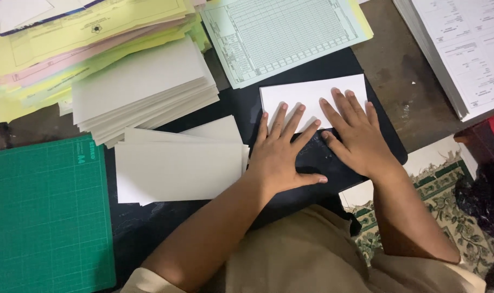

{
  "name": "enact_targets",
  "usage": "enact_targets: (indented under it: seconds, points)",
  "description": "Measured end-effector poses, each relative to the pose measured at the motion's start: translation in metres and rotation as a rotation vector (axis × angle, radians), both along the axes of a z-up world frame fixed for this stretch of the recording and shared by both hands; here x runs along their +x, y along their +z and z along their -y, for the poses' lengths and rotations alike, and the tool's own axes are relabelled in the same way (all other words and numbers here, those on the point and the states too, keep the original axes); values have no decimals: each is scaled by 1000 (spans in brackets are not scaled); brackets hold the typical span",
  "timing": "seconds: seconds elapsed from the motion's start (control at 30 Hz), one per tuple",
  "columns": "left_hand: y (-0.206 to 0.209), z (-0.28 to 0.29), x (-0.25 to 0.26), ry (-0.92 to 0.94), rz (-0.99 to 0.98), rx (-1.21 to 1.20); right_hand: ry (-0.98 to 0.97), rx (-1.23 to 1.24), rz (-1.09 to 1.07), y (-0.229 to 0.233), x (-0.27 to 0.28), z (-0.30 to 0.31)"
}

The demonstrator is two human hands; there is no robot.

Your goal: Folding sheets of paper and inserting them into envelopes at a workstation.

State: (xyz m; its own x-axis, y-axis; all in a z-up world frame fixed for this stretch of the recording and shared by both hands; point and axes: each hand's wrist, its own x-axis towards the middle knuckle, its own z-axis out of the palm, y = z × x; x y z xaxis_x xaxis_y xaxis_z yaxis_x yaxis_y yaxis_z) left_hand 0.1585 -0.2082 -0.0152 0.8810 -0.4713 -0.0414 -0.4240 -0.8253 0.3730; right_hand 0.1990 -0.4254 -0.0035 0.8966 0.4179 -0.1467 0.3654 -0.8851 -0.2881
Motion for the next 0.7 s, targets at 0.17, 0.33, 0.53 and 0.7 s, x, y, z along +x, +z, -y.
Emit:
enact_targets:
  seconds: [0.17, 0.33, 0.53, 0.7]
  points:
    - [0, -1, -1, -9, -19, -39, 1, 4, -15, 3, 1, 0]
    - [1, -2, -3, 10, 8, -75, -36, 67, 1, 15, 0, -2]
    - [-3, 1, 2, 96, 146, -179, -84, 186, 165, 14, 8, 17]
    - [-8, 1, 7, 245, 442, -154, -2, 225, 153, 32, 28, 22]
